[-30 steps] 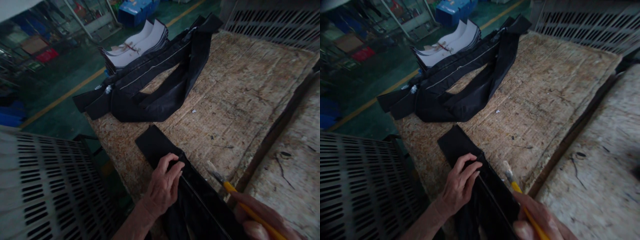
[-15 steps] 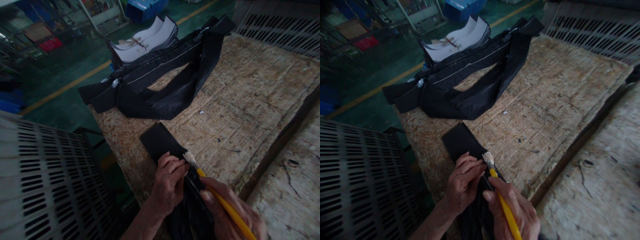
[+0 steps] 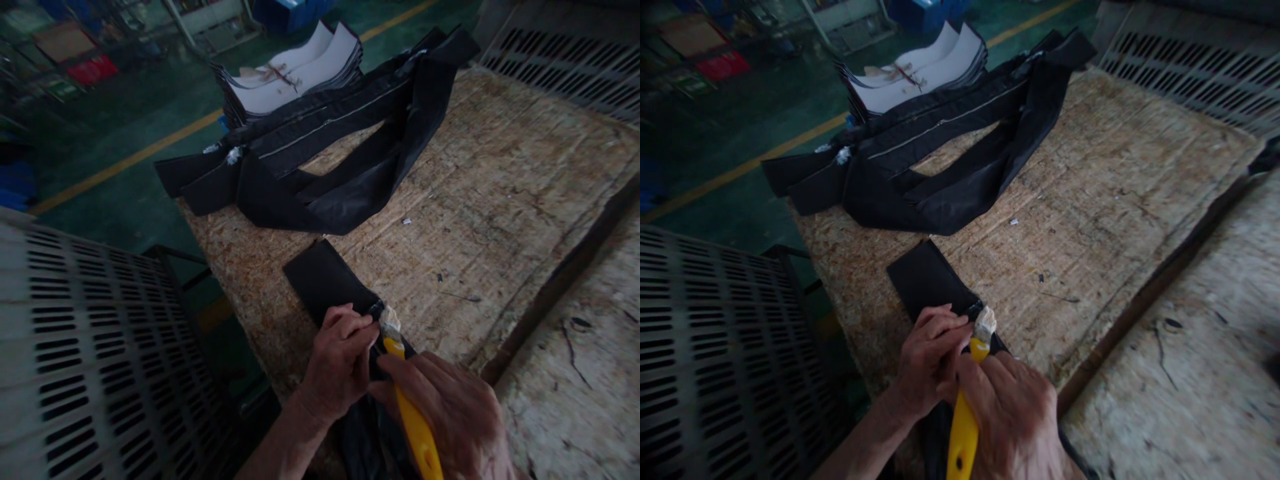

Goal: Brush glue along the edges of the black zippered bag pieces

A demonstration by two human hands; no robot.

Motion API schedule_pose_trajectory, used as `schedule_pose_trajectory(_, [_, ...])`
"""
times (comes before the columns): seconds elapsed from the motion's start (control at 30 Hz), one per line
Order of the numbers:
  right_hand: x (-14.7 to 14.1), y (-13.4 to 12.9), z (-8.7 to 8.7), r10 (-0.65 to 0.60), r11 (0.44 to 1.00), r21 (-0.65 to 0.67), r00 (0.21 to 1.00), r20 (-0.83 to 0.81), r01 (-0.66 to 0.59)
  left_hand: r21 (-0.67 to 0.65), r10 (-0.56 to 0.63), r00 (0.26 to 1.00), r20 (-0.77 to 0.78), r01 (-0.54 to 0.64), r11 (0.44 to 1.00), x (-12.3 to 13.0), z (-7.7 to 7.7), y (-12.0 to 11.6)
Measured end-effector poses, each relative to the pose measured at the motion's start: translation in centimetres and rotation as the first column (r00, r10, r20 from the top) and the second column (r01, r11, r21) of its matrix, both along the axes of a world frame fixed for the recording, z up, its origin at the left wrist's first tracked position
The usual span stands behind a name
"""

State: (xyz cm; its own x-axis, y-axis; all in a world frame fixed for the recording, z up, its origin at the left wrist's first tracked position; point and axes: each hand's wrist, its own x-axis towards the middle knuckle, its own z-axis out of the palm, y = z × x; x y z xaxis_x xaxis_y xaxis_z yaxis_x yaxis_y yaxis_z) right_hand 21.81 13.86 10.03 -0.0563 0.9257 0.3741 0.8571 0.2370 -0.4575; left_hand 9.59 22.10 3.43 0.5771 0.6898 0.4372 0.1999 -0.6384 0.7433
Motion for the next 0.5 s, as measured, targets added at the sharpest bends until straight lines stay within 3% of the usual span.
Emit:
schedule_pose_trajectory(0.3, [0.6, -0.7, -0.6, -0.165, 0.984, 0.027, 0.963, -0.214, 0.175, -0.025, 0.048, 0.997, 0.061, -0.047, 0.999, 0.2, 0.2, 0.1])
schedule_pose_trajectory(0.5, [1.1, -2.4, 0.4, -0.082, 0.997, -0.005, 0.997, -0.016, 0.082, -0.020, 0.046, 0.998, 0.042, -0.045, 0.999, 0.2, 0.4, 0.1])
